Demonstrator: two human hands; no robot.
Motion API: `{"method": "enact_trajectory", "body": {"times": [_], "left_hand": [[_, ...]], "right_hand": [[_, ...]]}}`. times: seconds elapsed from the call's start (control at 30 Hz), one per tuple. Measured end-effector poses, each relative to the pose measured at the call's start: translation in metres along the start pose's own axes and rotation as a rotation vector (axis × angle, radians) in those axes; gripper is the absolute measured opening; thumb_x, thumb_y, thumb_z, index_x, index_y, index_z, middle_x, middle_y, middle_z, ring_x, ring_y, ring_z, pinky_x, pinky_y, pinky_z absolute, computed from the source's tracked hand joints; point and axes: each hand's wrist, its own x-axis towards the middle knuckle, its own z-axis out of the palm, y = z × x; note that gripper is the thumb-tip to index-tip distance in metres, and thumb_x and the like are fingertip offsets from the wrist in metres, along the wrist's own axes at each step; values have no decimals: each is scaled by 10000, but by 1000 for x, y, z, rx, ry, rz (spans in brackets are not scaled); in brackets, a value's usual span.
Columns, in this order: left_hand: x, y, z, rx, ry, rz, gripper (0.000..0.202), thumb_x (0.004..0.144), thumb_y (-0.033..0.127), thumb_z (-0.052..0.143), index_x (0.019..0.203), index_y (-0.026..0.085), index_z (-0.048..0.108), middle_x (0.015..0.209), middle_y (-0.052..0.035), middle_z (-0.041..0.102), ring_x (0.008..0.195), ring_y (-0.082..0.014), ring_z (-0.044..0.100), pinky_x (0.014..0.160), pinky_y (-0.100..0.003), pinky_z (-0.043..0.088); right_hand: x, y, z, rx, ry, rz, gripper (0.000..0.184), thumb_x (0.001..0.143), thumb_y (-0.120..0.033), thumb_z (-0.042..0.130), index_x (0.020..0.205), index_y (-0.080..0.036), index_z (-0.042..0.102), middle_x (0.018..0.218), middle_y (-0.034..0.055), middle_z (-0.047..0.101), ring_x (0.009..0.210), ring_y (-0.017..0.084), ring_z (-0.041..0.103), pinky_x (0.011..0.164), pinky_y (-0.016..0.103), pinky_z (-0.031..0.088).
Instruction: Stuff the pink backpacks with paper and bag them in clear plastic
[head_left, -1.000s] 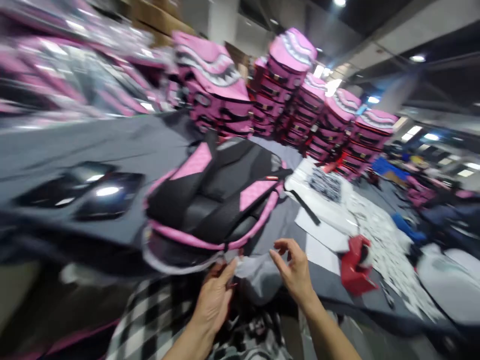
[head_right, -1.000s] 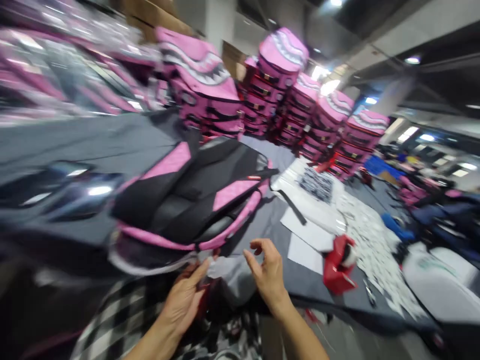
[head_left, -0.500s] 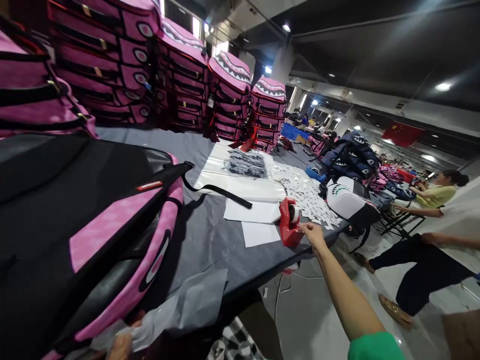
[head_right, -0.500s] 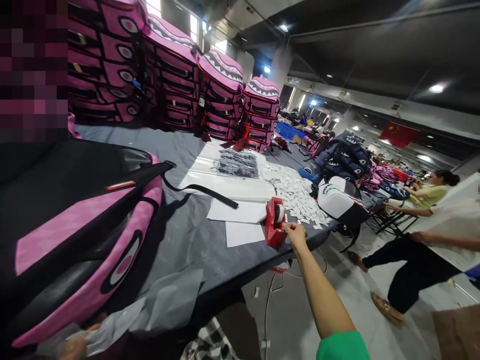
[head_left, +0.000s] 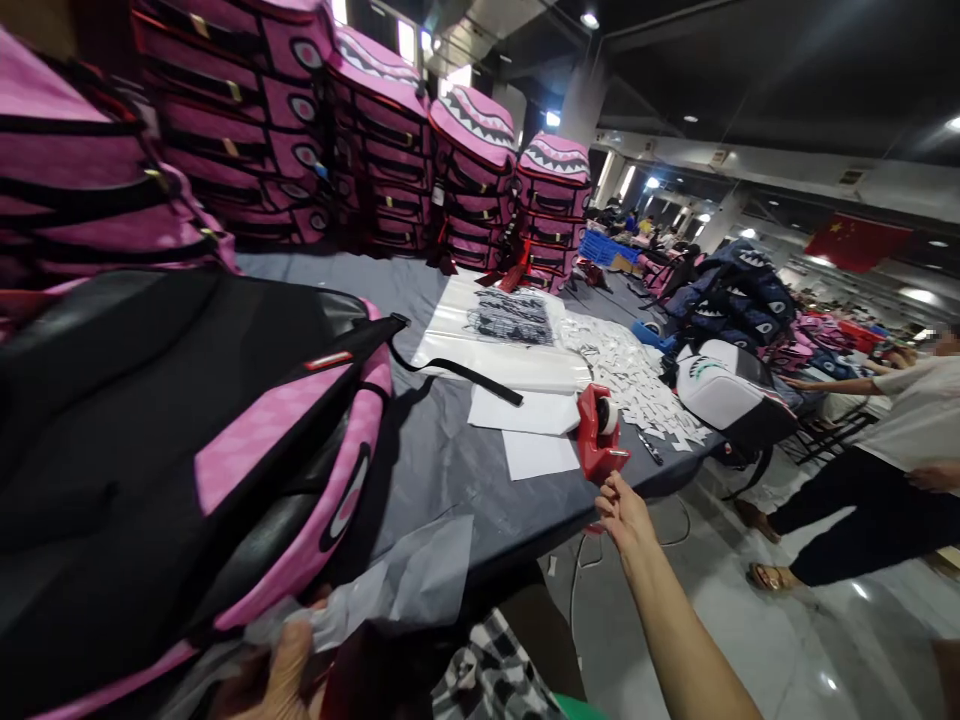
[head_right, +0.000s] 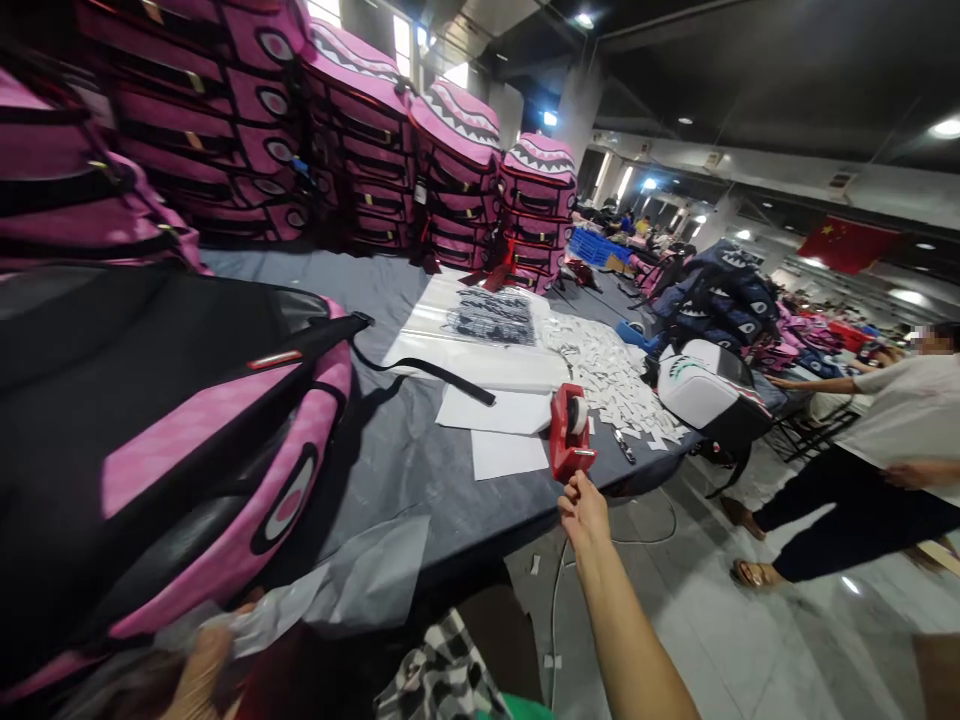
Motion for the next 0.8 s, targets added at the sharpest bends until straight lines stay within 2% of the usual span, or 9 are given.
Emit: {"method": "enact_trajectory", "body": {"times": [0.07,0.17,0.23,0.33,0.43,0.5,0.57,0.67,0.8], "left_hand": [[-10,2,7,-146,-34,-35,486,530,523,917,874,248,711,837,8,761,799,-269,721,741,-396,631],[-17,4,17,-276,-38,17,609,423,505,966,874,201,690,844,-18,750,747,-224,701,746,-348,599],[-16,5,22,-306,-47,101,619,412,520,967,832,175,670,817,-18,731,729,-184,673,748,-299,562],[-13,5,22,-313,-64,198,597,454,539,950,810,160,657,793,-15,703,744,-175,650,767,-283,517],[-12,2,22,-332,-93,233,592,475,541,944,827,154,667,801,-21,694,782,-194,643,811,-299,490],[-11,1,22,-335,-80,242,575,475,536,946,805,154,669,781,-11,682,779,-185,621,813,-290,471],[-10,1,23,-328,-69,240,556,474,531,946,778,158,668,770,-2,674,763,-171,593,800,-281,459],[-11,2,23,-322,-65,238,531,490,531,938,764,165,667,780,-2,678,754,-165,576,795,-279,458],[-17,5,17,-338,-190,242,519,604,499,901,949,168,700,948,-35,719,889,-200,627,889,-297,458]], "right_hand": [[-24,5,37,53,-223,97,488,714,-509,775,684,-228,378,570,-77,326,461,70,256,377,150,208],[-73,-1,97,86,-798,189,433,791,-561,734,797,-221,466,592,-74,359,483,80,283,414,167,241],[-101,-13,130,-30,-1174,24,390,870,-570,664,832,-214,511,617,-57,431,522,93,356,478,194,322],[-117,-28,174,-316,-1463,-510,342,968,-503,551,819,-197,588,730,-5,577,653,124,502,635,237,433],[-112,-27,205,-532,-1489,-974,299,1030,-377,448,873,-201,632,792,13,635,706,135,554,660,233,428],[-106,-19,215,-660,-1393,-1219,240,1028,-284,455,903,-205,643,800,17,645,719,141,568,647,233,406],[-101,-12,217,-755,-1279,-1389,173,1007,-230,500,920,-204,648,815,25,652,729,151,579,640,243,393],[-100,-5,215,-821,-1177,-1480,117,983,-212,552,911,-198,643,815,33,654,722,164,587,629,257,392],[-104,-6,214,-825,-1184,-1406,105,975,-202,560,900,-209,634,821,29,656,748,167,601,650,253,417]]}}
